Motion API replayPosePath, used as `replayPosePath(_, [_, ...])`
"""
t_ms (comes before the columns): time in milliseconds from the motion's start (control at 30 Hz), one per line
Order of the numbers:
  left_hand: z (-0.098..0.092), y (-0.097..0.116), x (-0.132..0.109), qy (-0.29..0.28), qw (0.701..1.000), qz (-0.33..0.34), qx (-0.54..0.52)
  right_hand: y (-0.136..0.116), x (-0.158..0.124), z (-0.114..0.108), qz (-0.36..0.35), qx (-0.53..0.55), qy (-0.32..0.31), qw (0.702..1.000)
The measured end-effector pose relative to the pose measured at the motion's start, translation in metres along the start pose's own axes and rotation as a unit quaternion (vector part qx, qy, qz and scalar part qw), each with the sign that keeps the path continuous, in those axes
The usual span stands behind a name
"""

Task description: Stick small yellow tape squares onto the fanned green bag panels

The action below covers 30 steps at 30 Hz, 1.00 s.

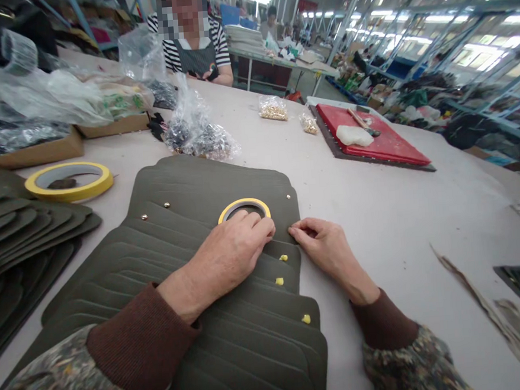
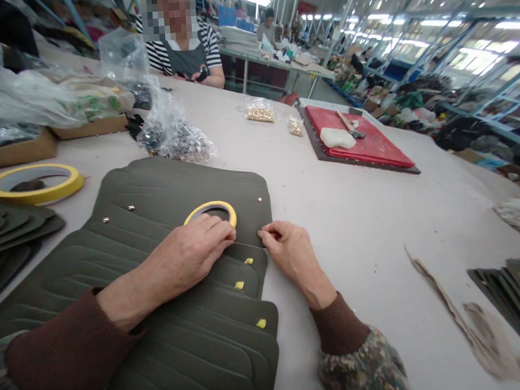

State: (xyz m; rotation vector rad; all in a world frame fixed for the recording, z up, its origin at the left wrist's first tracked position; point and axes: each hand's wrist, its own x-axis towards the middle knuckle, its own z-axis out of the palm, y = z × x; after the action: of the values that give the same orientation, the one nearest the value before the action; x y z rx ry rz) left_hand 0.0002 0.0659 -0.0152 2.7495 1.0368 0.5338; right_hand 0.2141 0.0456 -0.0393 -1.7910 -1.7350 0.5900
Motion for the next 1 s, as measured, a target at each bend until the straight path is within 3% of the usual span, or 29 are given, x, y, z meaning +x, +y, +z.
replayPosePath(133, [0.002, -0.004, -0.003, 0.081, 0.996, -0.01, -0.048, 0.001, -0.003, -0.013, -0.025, 0.023, -0.146, 0.989])
replayPosePath(167, [0.002, -0.005, -0.004, 0.099, 0.993, -0.007, -0.059, 0.001, -0.004, -0.015, -0.03, 0.028, -0.153, 0.987])
replayPosePath(333, [0.002, -0.002, -0.005, 0.108, 0.99, 0.011, -0.085, -0.012, -0.008, -0.011, -0.123, 0.11, 0.035, 0.986])
replayPosePath(467, [0.004, 0.002, -0.005, 0.101, 0.992, -0.003, -0.073, -0.03, -0.012, 0.0, -0.265, 0.101, 0.053, 0.957])
replayPosePath(567, [0.005, 0.004, -0.006, 0.098, 0.992, -0.02, -0.08, -0.036, -0.014, 0.006, -0.306, 0.062, 0.076, 0.947])
replayPosePath(867, [0.0, 0.003, -0.003, 0.063, 0.989, -0.01, -0.133, -0.035, -0.019, 0.011, -0.294, -0.024, 0.149, 0.944])
replayPosePath(1000, [0.003, 0.004, 0.001, 0.08, 0.99, -0.009, -0.12, -0.043, -0.021, 0.011, -0.148, 0.094, 0.102, 0.979])
